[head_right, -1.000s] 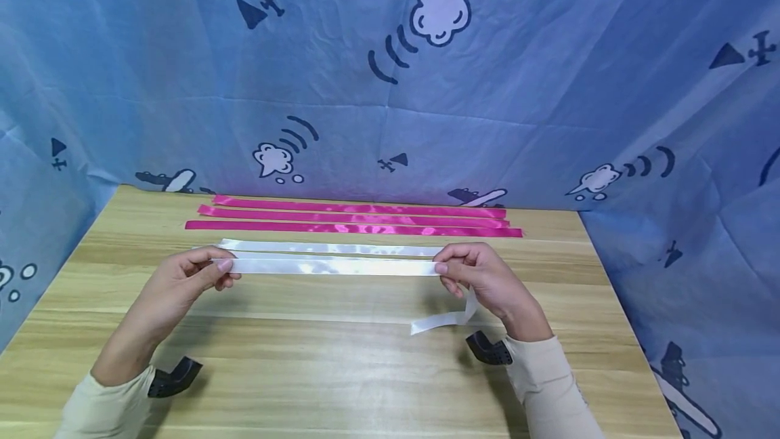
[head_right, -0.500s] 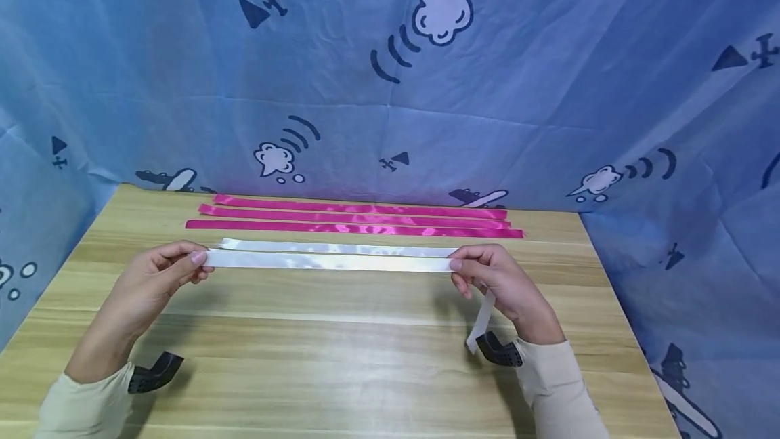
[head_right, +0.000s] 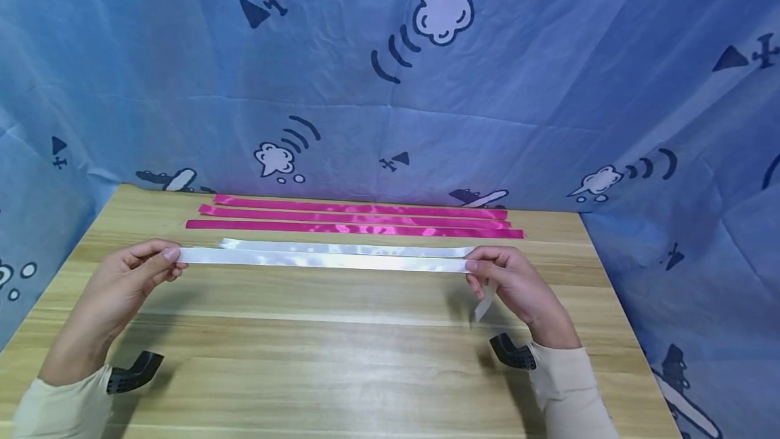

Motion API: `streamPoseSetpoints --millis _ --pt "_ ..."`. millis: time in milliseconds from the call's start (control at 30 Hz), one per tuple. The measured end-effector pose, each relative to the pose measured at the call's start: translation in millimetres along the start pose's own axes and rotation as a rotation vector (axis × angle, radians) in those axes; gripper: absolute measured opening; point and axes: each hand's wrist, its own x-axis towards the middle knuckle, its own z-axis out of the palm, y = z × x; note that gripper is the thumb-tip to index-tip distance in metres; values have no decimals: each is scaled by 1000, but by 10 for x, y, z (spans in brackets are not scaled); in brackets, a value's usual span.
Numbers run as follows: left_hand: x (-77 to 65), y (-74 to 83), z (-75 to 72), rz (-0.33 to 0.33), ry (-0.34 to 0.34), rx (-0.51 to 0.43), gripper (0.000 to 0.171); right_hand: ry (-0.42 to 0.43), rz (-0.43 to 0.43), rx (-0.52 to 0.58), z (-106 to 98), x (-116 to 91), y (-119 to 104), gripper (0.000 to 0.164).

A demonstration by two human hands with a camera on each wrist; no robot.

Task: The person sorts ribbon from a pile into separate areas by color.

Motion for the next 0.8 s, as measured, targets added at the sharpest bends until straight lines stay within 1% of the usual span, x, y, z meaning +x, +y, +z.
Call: streamPoseSetpoints --millis 167,400,500,633,800 --pt "-4 -40 -90 -25 16 -68 15 27 -6 -21 -50 -52 31 36" --pt "2 -101 -186 -45 36 -121 17 105 12 -44 -132 -105 80 31" --pt "4 -136 -226 -50 44 -133 18 136 31 -49 -167 -118 109 29" --pt "19 -181 -278 -74 58 -144 18 172 67 -44 -211 -134 149 27" --pt "41 -229 -335 -95 68 -171 19 217 101 -4 -275 -159 208 28"
